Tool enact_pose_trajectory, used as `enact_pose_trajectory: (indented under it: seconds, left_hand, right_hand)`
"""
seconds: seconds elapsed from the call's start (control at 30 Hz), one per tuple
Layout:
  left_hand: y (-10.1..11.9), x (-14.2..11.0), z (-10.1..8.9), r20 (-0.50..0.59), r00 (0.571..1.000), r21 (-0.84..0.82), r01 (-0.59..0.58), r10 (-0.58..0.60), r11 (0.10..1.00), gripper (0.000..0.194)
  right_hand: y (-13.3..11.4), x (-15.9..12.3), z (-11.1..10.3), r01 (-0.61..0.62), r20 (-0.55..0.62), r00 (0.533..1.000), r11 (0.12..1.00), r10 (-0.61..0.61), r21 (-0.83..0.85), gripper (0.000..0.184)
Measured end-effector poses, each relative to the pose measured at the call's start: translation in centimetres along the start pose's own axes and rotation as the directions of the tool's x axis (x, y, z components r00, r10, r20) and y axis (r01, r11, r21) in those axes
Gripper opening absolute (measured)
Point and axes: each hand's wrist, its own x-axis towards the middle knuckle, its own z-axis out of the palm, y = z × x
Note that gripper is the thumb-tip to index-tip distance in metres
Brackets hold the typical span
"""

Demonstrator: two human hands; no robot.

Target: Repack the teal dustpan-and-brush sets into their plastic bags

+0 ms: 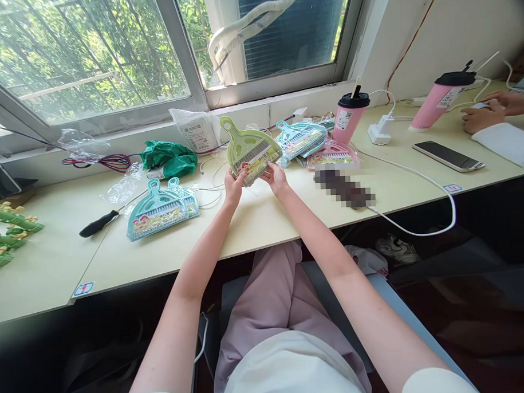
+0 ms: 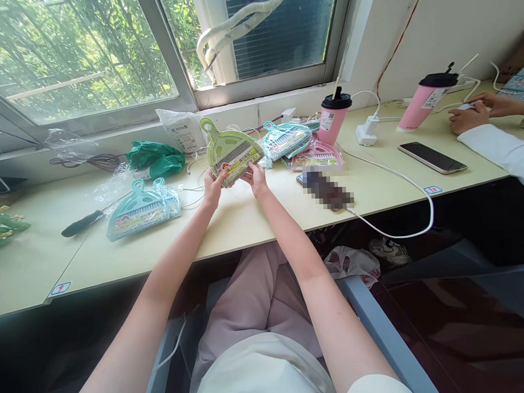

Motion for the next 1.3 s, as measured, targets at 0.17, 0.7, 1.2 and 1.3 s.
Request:
enact_pose_trajectory:
  seconds: [0.17, 0.7, 1.2, 1.3]
  left_hand:
    - [0.1, -0.1, 0.0, 0.013, 1.0, -0.004, -0.001, 0.001, 1.0, 0.048]
    - [1.0, 3.8, -7.2, -0.184, 0.962, -0.172, 0.17, -0.201, 0.97, 0.027]
    - [1.9, 2.9, -8.9, 0.062, 0.948, -0.1, 0.316, -0.312, 0.943, 0.028]
    - [1.7, 3.0, -9.1, 0.073, 0.94, -0.063, 0.339, -0.334, 0.939, 0.028]
  right_hand:
    - [0.1, 0.0, 0.0, -0.004, -0.008, 1.0, 1.0, 0.004, 0.002, 0.012]
    - [0.1, -0.2, -0.7, 0.505, 0.292, 0.843, 0.48, -0.452, -0.717, 0.028]
    - [-0.5, -2.0, -1.0, 0.605, 0.621, 0.552, -0.246, -0.556, -0.757, 0.018]
    - [-0.4, -1.6, -1.0, 0.605, 0.595, 0.556, -0.208, -0.58, -0.769, 0.02]
